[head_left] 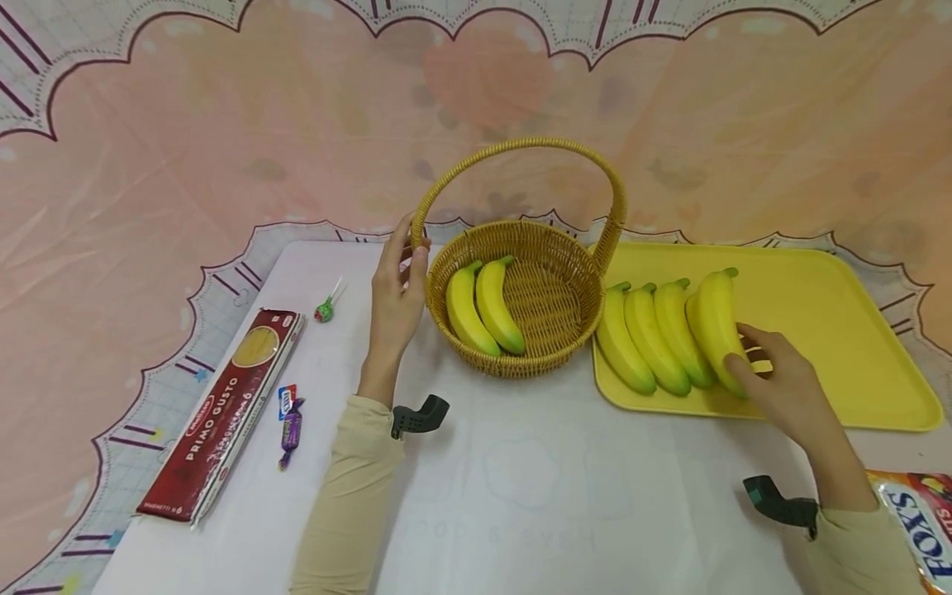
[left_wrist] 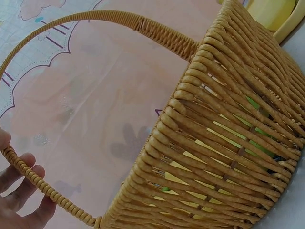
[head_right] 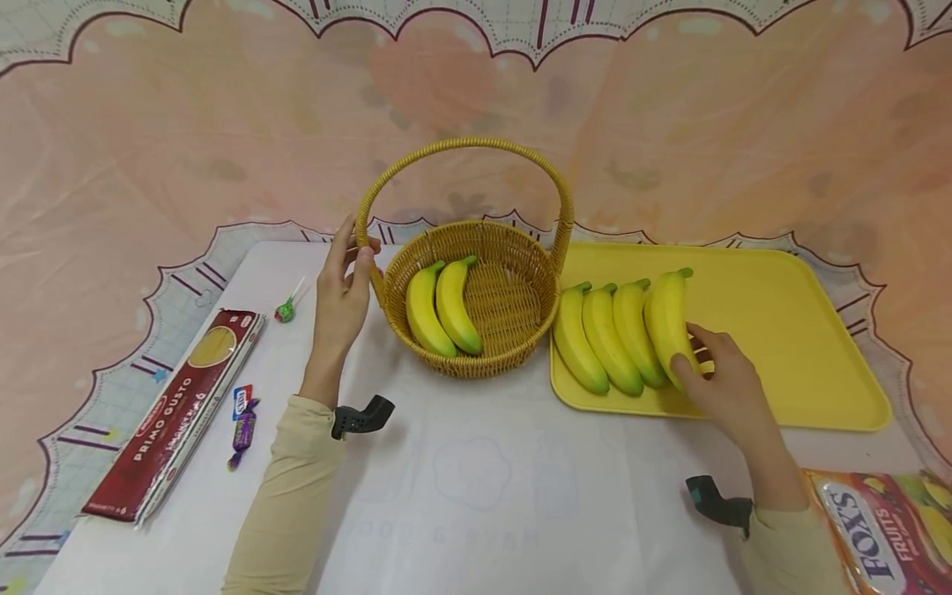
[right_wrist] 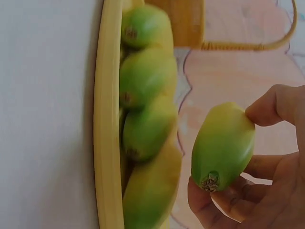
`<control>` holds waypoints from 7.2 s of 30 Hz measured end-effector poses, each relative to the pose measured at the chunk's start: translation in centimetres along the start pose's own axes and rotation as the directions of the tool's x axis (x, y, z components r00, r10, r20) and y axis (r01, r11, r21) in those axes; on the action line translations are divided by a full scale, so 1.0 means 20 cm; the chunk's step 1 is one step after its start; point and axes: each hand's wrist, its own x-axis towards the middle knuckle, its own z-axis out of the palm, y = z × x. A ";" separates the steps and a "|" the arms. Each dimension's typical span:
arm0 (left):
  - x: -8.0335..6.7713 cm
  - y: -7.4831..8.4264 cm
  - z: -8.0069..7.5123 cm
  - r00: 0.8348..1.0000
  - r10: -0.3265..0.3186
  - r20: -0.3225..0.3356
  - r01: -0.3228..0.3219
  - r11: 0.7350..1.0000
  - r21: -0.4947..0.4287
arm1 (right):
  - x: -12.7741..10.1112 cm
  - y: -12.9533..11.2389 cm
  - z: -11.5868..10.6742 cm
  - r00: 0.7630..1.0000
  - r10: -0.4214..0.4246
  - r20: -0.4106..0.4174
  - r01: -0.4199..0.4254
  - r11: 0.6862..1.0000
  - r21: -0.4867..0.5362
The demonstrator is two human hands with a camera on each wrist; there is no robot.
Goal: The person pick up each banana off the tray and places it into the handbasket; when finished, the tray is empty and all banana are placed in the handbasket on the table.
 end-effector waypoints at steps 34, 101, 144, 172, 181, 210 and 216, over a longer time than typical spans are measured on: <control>0.00 0.00 -0.01 1.000 0.022 -0.001 -0.021 0.999 0.027 | 0.17 -0.59 0.22 0.928 -0.299 0.225 0.319 0.946 -0.059; 0.02 -0.03 0.00 0.999 -0.002 0.037 0.001 1.000 0.030 | 0.72 -0.83 0.40 0.820 -0.124 0.558 0.244 0.959 -0.145; 0.00 0.02 0.00 0.999 -0.035 0.012 0.035 0.999 0.014 | 0.24 0.11 0.04 0.963 0.172 0.209 -0.178 0.984 0.007; 0.00 0.01 0.01 0.999 -0.024 0.021 0.023 0.999 0.022 | 0.14 -0.15 0.03 0.991 0.023 0.129 -0.035 0.995 0.092; 0.00 0.01 0.00 1.000 -0.019 0.022 0.019 1.000 0.021 | 0.16 -0.28 0.09 0.988 -0.060 0.141 0.042 0.991 0.125; 0.00 0.01 -0.01 1.000 -0.006 0.020 0.005 0.999 0.032 | 0.24 -0.62 0.30 0.963 -0.194 0.185 0.154 0.965 0.211; -0.01 0.01 -0.02 1.000 -0.013 0.023 0.013 0.999 0.034 | 0.34 -0.72 0.36 0.956 -0.171 0.238 0.116 0.966 0.231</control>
